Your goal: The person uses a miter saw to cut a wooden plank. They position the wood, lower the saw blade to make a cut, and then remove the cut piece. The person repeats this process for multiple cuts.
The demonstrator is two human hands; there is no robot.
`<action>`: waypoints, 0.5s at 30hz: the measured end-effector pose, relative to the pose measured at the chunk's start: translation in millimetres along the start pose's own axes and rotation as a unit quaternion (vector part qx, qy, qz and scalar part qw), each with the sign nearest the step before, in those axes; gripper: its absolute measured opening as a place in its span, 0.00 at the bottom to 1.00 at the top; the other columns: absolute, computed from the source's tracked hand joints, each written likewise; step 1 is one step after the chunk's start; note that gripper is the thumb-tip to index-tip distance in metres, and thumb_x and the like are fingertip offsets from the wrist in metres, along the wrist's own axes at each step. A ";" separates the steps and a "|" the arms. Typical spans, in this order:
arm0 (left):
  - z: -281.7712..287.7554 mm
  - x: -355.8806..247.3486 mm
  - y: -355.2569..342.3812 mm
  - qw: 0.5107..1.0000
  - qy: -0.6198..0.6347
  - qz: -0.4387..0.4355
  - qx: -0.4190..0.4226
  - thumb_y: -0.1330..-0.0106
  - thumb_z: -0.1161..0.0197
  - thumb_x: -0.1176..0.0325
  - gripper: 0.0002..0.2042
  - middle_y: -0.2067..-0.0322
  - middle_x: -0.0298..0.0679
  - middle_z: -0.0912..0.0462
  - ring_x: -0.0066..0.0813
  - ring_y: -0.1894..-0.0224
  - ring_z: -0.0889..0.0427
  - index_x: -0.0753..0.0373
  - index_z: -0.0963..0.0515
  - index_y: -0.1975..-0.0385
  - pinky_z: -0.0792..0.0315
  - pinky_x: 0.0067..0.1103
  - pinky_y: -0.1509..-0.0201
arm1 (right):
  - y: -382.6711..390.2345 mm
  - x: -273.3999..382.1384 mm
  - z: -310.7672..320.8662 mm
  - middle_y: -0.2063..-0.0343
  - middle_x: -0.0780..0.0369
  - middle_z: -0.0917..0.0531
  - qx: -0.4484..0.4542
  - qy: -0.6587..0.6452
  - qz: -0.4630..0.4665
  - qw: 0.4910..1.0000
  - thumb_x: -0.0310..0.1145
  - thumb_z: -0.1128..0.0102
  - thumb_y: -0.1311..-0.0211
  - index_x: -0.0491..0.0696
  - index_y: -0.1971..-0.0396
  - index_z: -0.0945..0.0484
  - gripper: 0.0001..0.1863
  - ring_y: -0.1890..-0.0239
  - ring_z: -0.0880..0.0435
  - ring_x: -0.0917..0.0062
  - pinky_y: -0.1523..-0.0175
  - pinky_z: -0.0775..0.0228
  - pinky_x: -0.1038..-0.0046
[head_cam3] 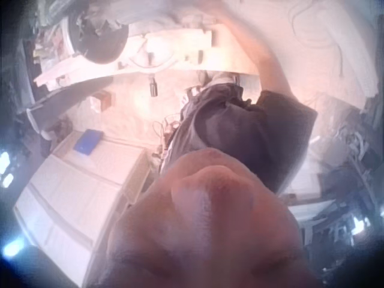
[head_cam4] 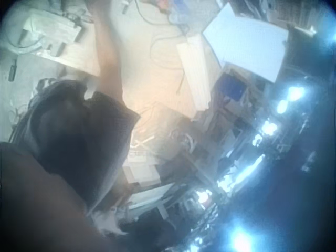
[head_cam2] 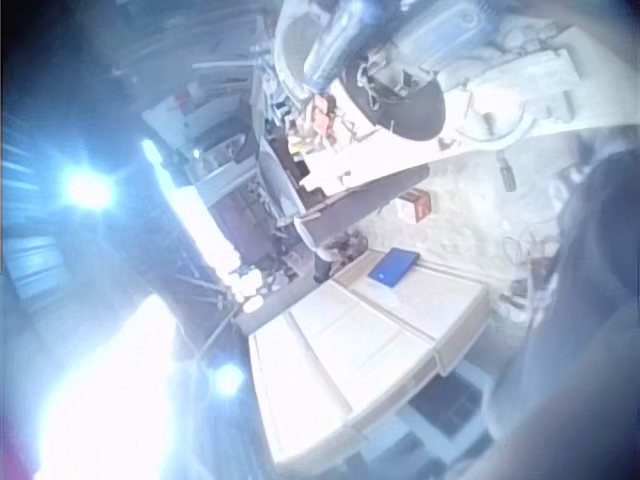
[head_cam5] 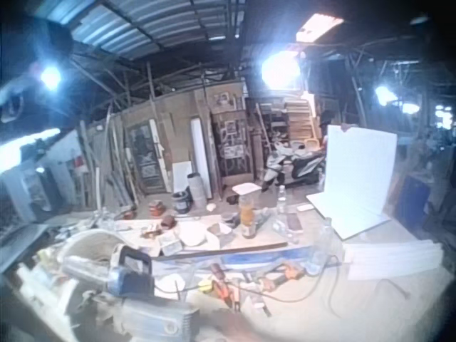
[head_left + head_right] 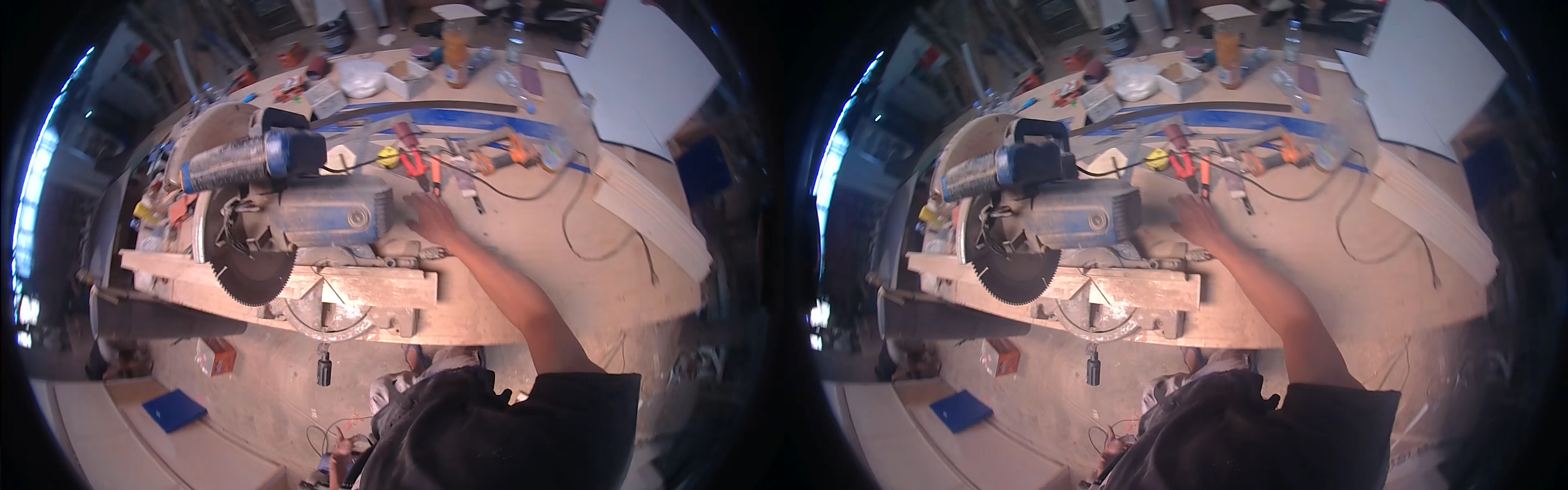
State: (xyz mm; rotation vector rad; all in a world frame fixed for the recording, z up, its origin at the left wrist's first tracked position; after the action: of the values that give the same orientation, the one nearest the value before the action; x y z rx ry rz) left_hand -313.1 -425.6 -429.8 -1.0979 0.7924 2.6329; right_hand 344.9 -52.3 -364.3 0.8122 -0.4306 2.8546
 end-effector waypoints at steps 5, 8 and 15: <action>-93.5 -77.1 51.8 0.952 0.084 0.289 -0.049 0.27 0.29 0.59 0.19 0.48 0.50 0.12 0.45 0.45 0.12 0.66 0.15 0.45 0.20 0.37 0.36 | -144.5 -33.7 -90.1 0.31 0.57 0.21 0.034 0.209 0.045 0.976 0.31 0.38 0.31 0.55 0.26 0.25 0.31 0.27 0.25 0.55 0.26 0.32 0.46; -128.6 -111.0 49.2 0.916 0.130 0.374 -0.063 0.26 0.29 0.58 0.21 0.47 0.49 0.12 0.43 0.44 0.13 0.67 0.17 0.43 0.20 0.36 0.36 | -189.8 -56.4 -108.6 0.32 0.57 0.21 -0.001 0.200 0.030 0.979 0.32 0.46 0.24 0.53 0.28 0.23 0.26 0.28 0.24 0.55 0.27 0.31 0.50; -136.5 -142.3 86.4 0.883 0.209 0.409 -0.095 0.25 0.29 0.56 0.25 0.43 0.48 0.13 0.40 0.41 0.15 0.71 0.20 0.39 0.21 0.34 0.35 | -192.7 -51.8 -96.2 0.40 0.57 0.18 0.115 0.181 0.128 0.968 0.34 0.35 0.32 0.50 0.32 0.22 0.27 0.33 0.21 0.54 0.28 0.30 0.51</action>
State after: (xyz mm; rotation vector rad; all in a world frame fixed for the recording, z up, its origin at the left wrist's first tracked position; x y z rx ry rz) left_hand -160.0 -566.7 -374.6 -1.7321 1.3526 3.2317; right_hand 382.2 157.5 -425.2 0.2598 -0.1673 3.2413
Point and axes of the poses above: each hand's wrist, its own y-axis away from the middle knuckle, its own z-axis out of the back of the hand, x = y × z, the point moved 2 cm from there along -y, towards the middle knuckle
